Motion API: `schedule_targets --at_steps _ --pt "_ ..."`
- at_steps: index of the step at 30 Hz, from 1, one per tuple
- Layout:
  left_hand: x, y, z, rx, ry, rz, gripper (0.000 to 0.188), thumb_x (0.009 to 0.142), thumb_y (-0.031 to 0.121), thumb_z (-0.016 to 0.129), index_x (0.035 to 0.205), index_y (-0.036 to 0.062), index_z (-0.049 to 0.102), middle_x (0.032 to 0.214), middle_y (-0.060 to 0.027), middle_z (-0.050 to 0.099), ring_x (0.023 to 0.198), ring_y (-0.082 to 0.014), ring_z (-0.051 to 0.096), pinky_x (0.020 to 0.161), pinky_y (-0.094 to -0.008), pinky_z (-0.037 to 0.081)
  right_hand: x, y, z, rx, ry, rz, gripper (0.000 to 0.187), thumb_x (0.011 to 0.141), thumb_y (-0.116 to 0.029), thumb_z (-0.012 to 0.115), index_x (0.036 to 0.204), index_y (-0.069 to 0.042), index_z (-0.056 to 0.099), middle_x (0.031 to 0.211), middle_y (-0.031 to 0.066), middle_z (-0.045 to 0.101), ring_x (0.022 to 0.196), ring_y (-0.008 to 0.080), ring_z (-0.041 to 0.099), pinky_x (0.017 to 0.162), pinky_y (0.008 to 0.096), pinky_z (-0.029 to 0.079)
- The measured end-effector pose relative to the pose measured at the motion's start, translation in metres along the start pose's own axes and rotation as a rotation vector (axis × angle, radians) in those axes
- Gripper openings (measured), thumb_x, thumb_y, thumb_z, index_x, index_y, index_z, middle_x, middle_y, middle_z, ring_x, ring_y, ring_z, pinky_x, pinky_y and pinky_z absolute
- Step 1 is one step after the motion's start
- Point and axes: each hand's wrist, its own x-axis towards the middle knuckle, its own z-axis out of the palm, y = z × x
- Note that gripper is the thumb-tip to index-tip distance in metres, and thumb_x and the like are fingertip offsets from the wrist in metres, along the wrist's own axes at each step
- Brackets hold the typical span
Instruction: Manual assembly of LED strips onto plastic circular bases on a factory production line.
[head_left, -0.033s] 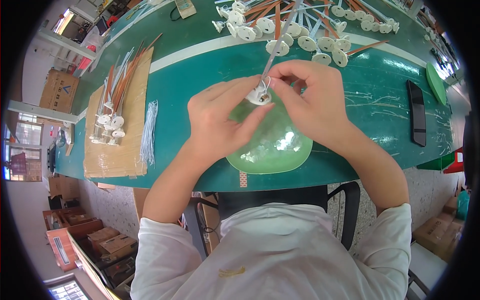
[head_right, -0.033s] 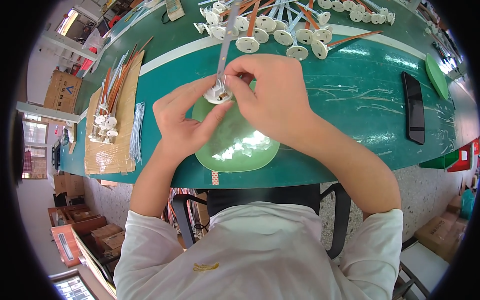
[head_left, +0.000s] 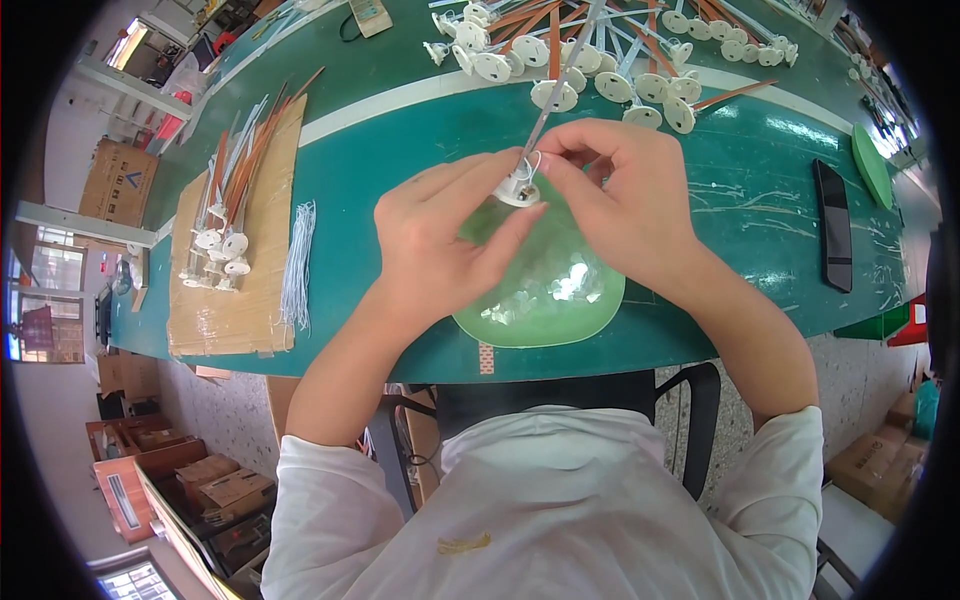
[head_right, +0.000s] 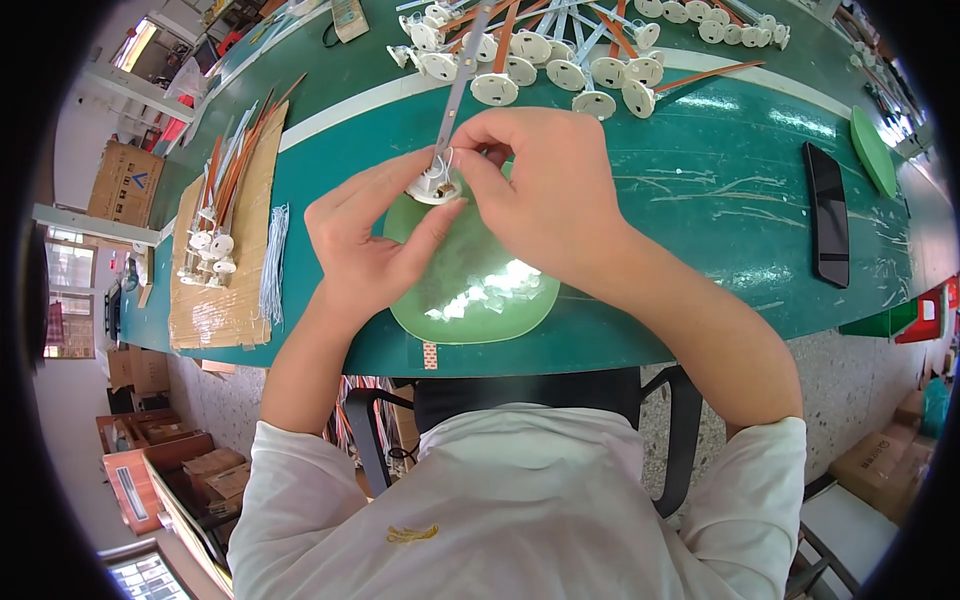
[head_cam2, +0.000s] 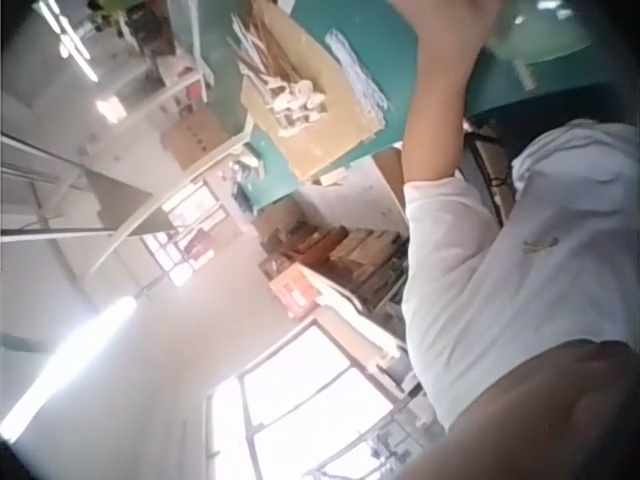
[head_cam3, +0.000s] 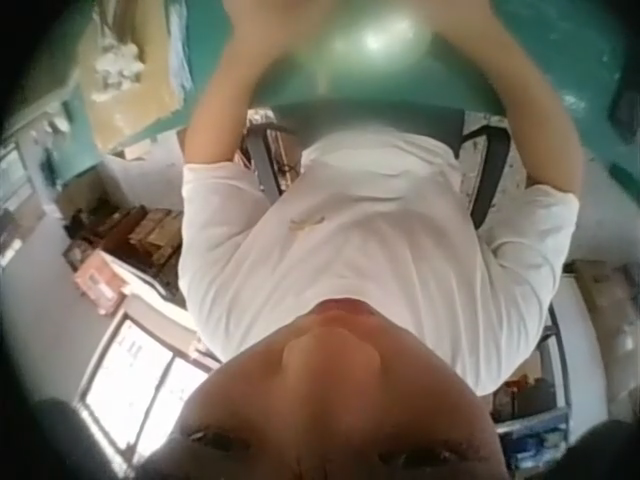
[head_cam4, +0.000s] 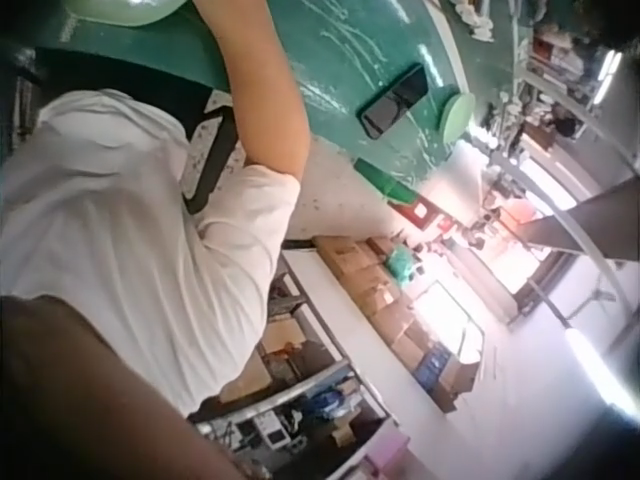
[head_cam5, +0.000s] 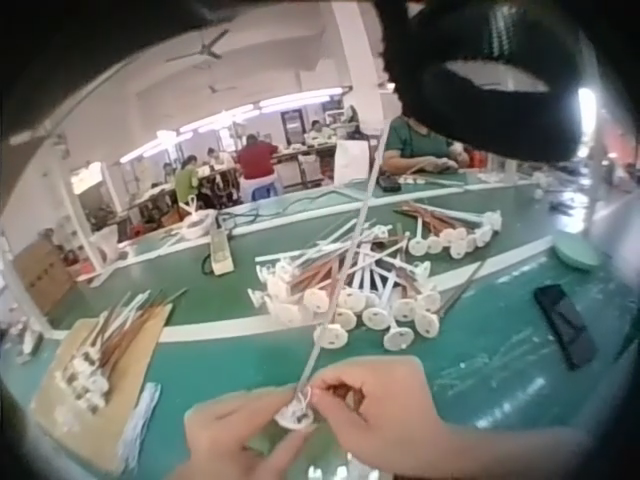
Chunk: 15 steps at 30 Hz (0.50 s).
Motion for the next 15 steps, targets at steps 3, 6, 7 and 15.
schedule_targets --at_steps 3,6,7,15 --pt "-0.001 -0.003 0.001 0.073 0.039 -0.023 0.036 0.068 0.011 0.082 0.102 0.001 0.071 0.091 -0.0137 0.072 0.072 -0.0257 0.07 0.063 -0.0301 0.055 0.002 0.004 -0.001 0.009 -0.01 0.064 0.009 0.085 -0.005 0.067 0.091 0.0 0.07 0.081 0.004 0.071 0.07 0.0094 0.063 0.059 0.0228 0.048" --pt "-0.003 -0.005 0.002 0.116 0.082 -0.044 0.036 0.068 0.011 0.082 0.1 0.0016 0.072 0.089 -0.013 0.072 0.071 -0.0249 0.07 0.062 -0.0299 0.054 0.004 0.009 -0.002 0.008 0.07 0.057 0.01 0.084 -0.005 0.068 0.093 -0.001 0.07 0.082 0.0035 0.07 0.072 0.0088 0.064 0.057 0.0216 0.047" --pt "-0.003 -0.005 0.002 0.119 0.094 -0.08 0.036 0.067 0.012 0.083 0.1 0.002 0.072 0.089 -0.0125 0.073 0.07 -0.0247 0.07 0.062 -0.0301 0.054 0.004 0.009 -0.003 0.009 0.069 0.054 0.01 0.084 -0.005 0.068 0.093 -0.001 0.07 0.082 0.0035 0.07 0.072 0.0088 0.064 0.057 0.0216 0.047" --pt "-0.006 -0.005 0.004 0.15 0.103 -0.046 0.037 0.066 0.013 0.083 0.1 0.0041 0.073 0.088 -0.0102 0.073 0.072 -0.0235 0.069 0.064 -0.0309 0.054 -0.001 0.009 0.007 0.005 0.029 -0.163 0.013 0.078 -0.003 0.074 0.092 -0.005 0.072 0.083 0.0025 0.071 0.069 0.0094 0.062 0.055 0.0225 0.046"
